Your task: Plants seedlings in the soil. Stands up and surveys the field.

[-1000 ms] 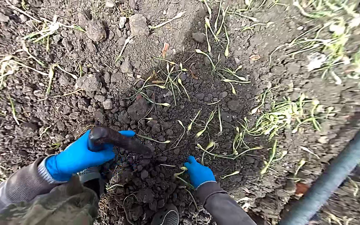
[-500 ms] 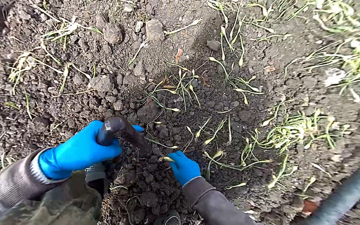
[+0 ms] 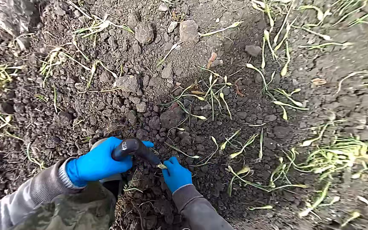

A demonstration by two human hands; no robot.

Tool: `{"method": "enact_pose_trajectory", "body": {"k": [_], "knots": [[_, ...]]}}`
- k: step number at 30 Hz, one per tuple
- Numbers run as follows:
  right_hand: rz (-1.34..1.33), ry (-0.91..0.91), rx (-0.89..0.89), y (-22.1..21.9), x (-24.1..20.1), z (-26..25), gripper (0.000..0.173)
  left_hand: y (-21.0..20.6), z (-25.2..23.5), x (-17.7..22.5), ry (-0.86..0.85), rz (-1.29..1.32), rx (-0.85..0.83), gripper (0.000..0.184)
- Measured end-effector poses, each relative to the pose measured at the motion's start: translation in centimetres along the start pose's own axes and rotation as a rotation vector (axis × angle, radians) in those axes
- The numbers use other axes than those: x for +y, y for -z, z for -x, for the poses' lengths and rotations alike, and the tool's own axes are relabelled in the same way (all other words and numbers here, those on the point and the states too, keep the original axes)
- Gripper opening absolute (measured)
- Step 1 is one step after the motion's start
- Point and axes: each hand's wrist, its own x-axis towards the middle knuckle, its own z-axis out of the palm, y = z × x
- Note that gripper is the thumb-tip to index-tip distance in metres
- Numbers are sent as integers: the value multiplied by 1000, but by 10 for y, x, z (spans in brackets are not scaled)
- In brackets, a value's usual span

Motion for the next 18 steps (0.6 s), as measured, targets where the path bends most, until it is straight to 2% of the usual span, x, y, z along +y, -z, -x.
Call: {"method": "enact_pose_trajectory", "body": {"k": [2, 4, 5, 6, 7, 8, 10, 11, 12, 13, 14, 15, 16, 17, 18], "knots": [[-26, -67, 164, 10, 16, 2, 39, 4, 0, -7, -18, -115, 33, 42], [16, -242, 92, 29, 27, -8, 47, -1, -12, -27, 42, -230, 43, 46], [44, -288, 20, 37, 30, -13, 48, -2, -18, -37, 72, -218, 77, 33], [69, -289, -31, 42, 33, -17, 47, 0, -22, -43, 95, -175, 107, 9], [76, -268, -53, 44, 34, -18, 46, 6, -23, -44, 116, -106, 128, 9], [70, -231, -48, 43, 36, -16, 45, 14, -20, -41, 111, -11, 151, 17], [31, -119, 47, 35, 44, -5, 44, 29, -7, -22, -11, 153, 207, 17], [3, -55, 100, 30, 47, 1, 43, 35, -1, -8, -113, 208, 222, 10], [-12, 13, 160, 25, 49, 6, 42, 41, 3, 7, -213, 230, 210, 8], [-23, 75, 222, 22, 49, 9, 40, 45, 3, 23, -268, 195, 185, 24], [-34, 113, 259, 24, 47, 11, 36, 46, -1, 39, -264, 97, 159, 25], [-46, 138, 299, 28, 43, 12, 32, 40, -11, 48, -203, -46, 136, 17], [-48, 143, 330, 33, 37, 13, 35, 31, -27, 48, -110, -205, 72, 17], [-40, 148, 381, 38, 30, 13, 39, 17, -45, 37, -6, -315, -8, 21], [-22, 140, 420, 44, 23, 11, 43, 3, -63, 16, 99, -386, -99, 33]]}}
